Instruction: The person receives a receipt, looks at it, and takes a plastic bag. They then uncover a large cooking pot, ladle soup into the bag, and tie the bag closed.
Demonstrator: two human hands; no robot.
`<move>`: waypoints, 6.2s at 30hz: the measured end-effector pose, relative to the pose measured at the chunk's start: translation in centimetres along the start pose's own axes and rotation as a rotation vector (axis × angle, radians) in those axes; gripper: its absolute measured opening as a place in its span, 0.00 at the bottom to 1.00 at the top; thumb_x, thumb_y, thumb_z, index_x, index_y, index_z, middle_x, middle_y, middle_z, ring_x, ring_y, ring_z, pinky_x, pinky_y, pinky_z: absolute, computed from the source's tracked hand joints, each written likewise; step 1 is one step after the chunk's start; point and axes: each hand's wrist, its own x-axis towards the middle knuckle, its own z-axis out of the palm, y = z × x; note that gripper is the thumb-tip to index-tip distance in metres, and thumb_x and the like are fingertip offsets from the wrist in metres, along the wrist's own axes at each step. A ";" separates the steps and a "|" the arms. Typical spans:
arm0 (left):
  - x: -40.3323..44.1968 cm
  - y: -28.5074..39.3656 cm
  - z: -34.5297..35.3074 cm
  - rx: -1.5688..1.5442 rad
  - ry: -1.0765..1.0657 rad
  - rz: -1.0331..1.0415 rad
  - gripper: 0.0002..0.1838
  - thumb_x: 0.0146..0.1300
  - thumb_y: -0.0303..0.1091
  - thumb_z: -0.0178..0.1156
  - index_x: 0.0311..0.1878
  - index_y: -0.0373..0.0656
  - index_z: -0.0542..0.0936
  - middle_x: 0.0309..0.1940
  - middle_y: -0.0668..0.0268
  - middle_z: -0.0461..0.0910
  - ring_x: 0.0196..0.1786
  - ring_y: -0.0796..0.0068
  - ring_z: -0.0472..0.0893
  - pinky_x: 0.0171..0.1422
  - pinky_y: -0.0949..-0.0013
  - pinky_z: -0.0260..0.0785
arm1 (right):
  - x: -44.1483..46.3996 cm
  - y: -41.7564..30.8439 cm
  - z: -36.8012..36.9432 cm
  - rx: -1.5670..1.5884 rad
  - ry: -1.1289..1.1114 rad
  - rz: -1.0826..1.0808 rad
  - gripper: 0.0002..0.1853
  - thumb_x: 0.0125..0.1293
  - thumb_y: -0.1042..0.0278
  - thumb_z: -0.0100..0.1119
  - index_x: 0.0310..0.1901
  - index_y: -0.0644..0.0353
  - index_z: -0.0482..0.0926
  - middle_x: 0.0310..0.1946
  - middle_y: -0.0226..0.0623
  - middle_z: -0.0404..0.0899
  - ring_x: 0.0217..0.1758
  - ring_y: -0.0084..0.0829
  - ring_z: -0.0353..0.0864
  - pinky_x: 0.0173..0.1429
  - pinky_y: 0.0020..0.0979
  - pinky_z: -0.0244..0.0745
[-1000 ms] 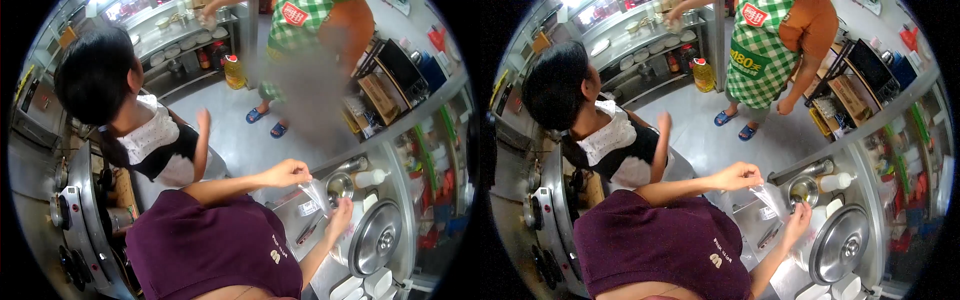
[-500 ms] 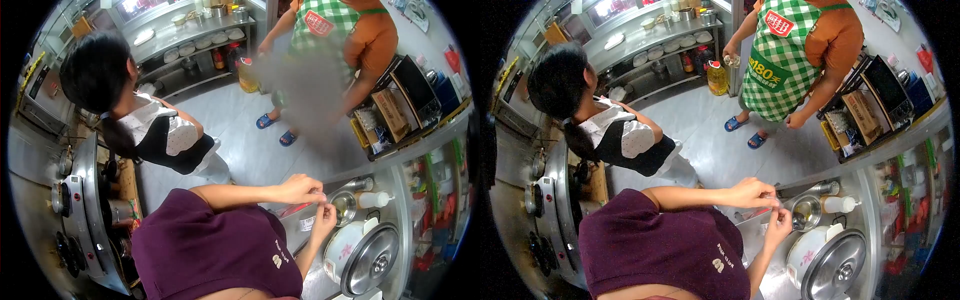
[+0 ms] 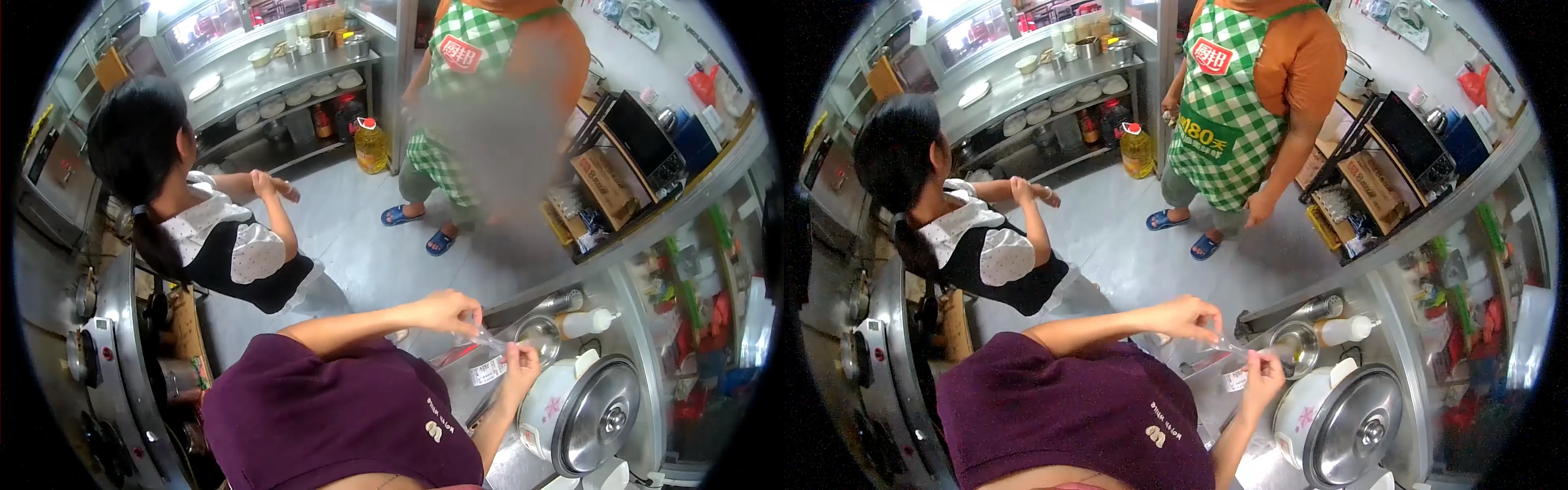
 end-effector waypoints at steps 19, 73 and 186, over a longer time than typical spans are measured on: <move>0.2 1.7 2.1 -0.141 0.422 -0.128 0.18 0.58 0.44 0.59 0.26 0.36 0.75 0.12 0.69 0.68 0.17 0.84 0.67 0.20 0.73 0.60 | -3.5 3.7 -6.4 0.322 0.152 0.308 0.11 0.59 0.70 0.56 0.43 0.60 0.71 0.30 0.31 0.73 0.29 0.24 0.71 0.33 0.27 0.68; -3.9 -5.5 4.0 -1.285 -0.085 -0.739 0.09 0.65 0.40 0.49 0.33 0.46 0.71 0.20 0.77 0.66 0.20 0.86 0.64 0.27 0.78 0.57 | -11.1 16.4 -6.2 0.164 0.605 0.495 0.16 0.58 0.61 0.57 0.42 0.66 0.73 0.31 0.34 0.74 0.33 0.24 0.73 0.39 0.26 0.70; -20.3 -55.2 -104.7 -1.215 1.509 -0.222 0.10 0.63 0.36 0.47 0.26 0.44 0.67 0.14 0.77 0.56 0.18 0.86 0.55 0.22 0.80 0.49 | 53.0 22.6 143.9 -0.326 -1.061 -0.311 0.16 0.54 0.70 0.52 0.46 0.62 0.74 0.41 0.39 0.77 0.43 0.35 0.76 0.47 0.29 0.70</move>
